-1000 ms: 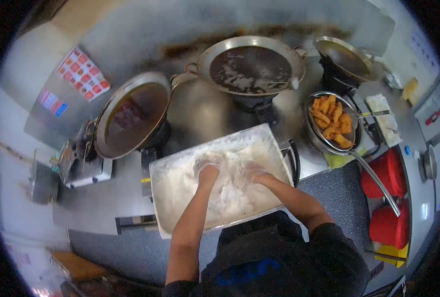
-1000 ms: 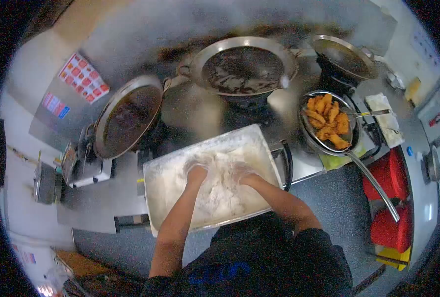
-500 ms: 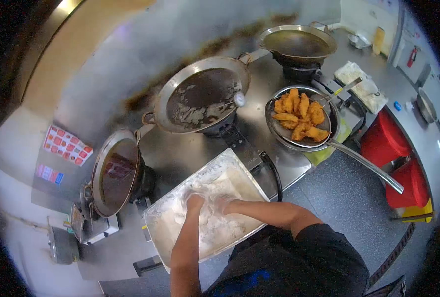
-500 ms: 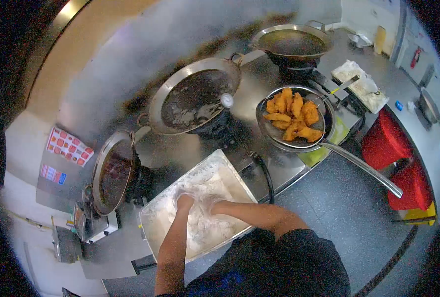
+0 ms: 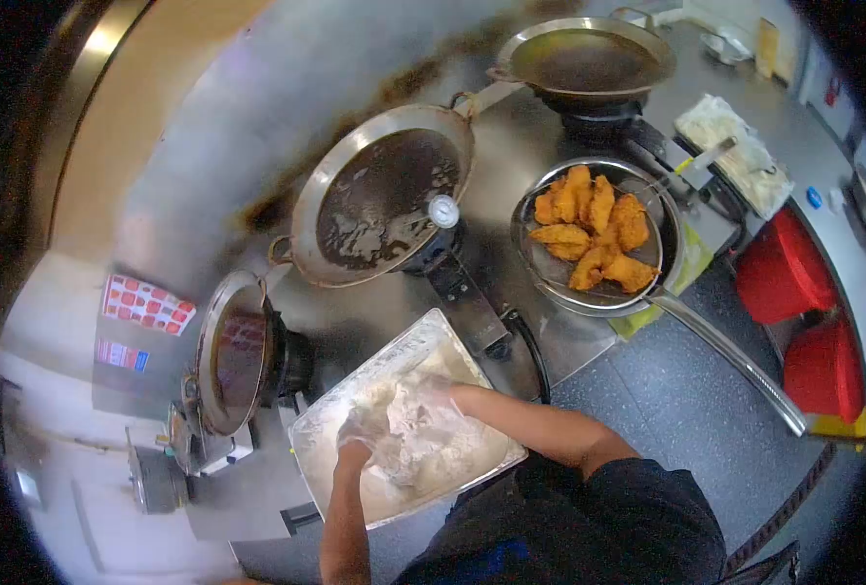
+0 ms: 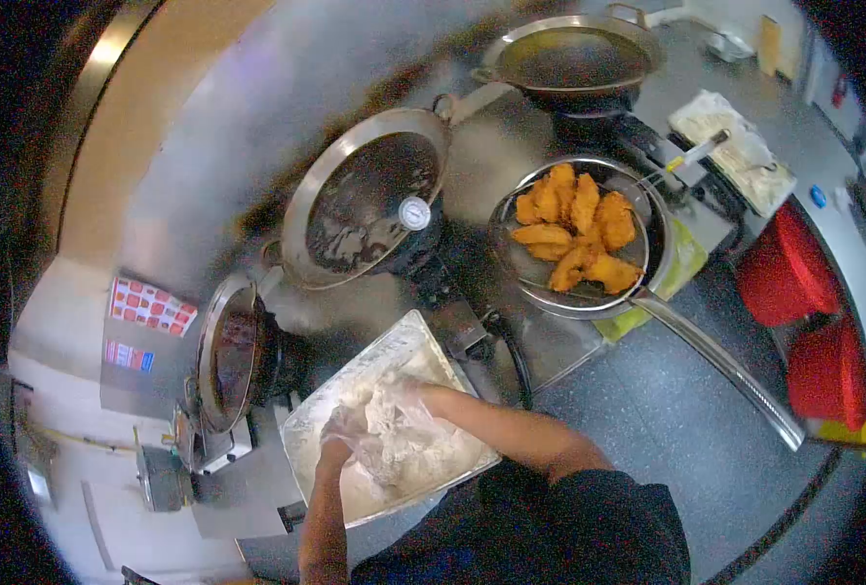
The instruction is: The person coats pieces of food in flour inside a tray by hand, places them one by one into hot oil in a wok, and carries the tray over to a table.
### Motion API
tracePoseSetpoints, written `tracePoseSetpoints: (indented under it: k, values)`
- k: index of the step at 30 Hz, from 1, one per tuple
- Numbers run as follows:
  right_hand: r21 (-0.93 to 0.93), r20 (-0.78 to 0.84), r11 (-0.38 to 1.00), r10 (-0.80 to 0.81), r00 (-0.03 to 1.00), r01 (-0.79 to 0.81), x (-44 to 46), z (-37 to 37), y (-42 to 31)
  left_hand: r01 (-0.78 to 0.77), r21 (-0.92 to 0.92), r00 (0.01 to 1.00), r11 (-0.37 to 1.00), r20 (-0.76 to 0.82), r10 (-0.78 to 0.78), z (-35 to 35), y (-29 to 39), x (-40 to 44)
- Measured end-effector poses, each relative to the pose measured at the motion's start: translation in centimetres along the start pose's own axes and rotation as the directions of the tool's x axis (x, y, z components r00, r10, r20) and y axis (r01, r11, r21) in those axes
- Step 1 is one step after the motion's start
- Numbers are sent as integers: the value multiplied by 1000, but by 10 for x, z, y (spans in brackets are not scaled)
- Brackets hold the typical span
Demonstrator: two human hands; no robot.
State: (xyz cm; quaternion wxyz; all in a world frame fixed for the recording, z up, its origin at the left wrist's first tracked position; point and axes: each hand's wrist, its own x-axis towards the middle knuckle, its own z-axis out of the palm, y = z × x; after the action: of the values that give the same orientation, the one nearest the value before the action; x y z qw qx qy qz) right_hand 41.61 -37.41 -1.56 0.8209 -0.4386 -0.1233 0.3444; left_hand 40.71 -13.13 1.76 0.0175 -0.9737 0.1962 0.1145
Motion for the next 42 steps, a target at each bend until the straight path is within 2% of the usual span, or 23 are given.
tracePoseSetpoints:
  k: [1, 2, 4, 5, 6, 7, 8, 9, 10, 11, 14, 18, 20, 25, 27, 31, 33, 34, 36, 37, 38, 41, 42]
  values:
    - [390, 264, 914, 4, 965, -110, 6, -1, 1, -218, 140, 976, 966, 16, 218, 1, 3, -5]
    - [379, 286, 916, 21, 958, -133, 9, 1, 5, -106, 112, 992, 988, 83, 97, 7, 8, -6]
    - [399, -7, 901, 189, 982, -171, 11, 10, 12, -81, 204, 985, 976, 168, 47, 46, -21, 6]
    - [63, -455, 998, 34, 890, -7, 23, 25, 24, -91, 293, 965, 952, 263, 12, 63, -32, 2]
    - [-248, -461, 968, -138, 877, 22, 24, 21, 42, -108, 188, 978, 976, 197, 70, 47, -26, -11]
    - [-536, -453, 844, -306, 837, 19, 26, 17, 61, 31, 94, 985, 995, 166, -47, 44, -31, -13]
    - [-774, -255, 632, -260, 931, -35, 23, 3, 54, 168, -14, 977, 986, 132, -165, 40, -36, -16]
    - [-933, -44, 359, -201, 979, 32, 18, -11, 46, 290, -126, 955, 949, 96, -279, 37, -41, -19]
    - [-997, 19, -83, -123, 992, 9, 11, 3, 17, 305, -70, 932, 950, -184, -313, 16, -24, -29]
    - [-995, 45, -93, -98, 994, 36, 3, 16, -4, 336, -87, 920, 938, -183, -347, 10, -22, -36]
    - [-961, -199, 197, -15, 980, -192, -9, 47, -51, 81, -96, 892, 992, -437, -115, -30, -3, -59]
    - [-999, -30, -34, -187, 982, -37, 14, 32, -17, 304, -97, 916, 948, -243, -319, -18, -15, -68]
    - [-990, -106, 101, -94, 990, -96, 8, 52, -39, 37, 95, 936, 995, -351, -2, 11, -33, -74]
    - [-1000, -25, 0, -400, 916, -27, 17, 63, -33, 256, -133, 853, 957, -435, -289, 8, -32, -93]
    - [-938, -347, 121, -354, 869, -325, 21, 75, -31, 358, -239, 752, 903, -499, -430, 17, -30, -105]
    - [-957, -266, 233, -460, 847, -174, 29, 77, -12, 392, -409, 638, 824, -524, -564, 61, -49, -109]
    - [-932, -356, 300, -661, 660, -203, 57, 53, 53, 412, -505, 593, 759, -484, -644, 68, -41, -106]
    - [-924, -379, 321, -716, 586, -207, 65, 52, 79, 539, -374, 637, 755, -406, -656, 67, -22, -93]
    - [-917, -302, 20, -686, 662, -397, 77, 87, 109, 636, -235, 661, 735, -325, -676, 65, -7, -85]
    - [-918, -294, 11, -690, 662, -397, 77, 89, 101, 562, -289, 677, 775, -377, -632, 64, -6, -86]
    - [-975, -210, 91, -662, 720, -201, 74, 87, 91, 483, -337, 686, 808, -427, -589, 63, -7, -89]
    - [-994, -95, 103, -699, 709, -32, 51, 110, 57, 554, -297, 660, 778, -413, -628, 75, -20, -104]
    - [-971, -121, -71, -670, 733, -226, 52, 116, 59, 571, -287, 655, 770, -406, -637, 79, -17, -105]
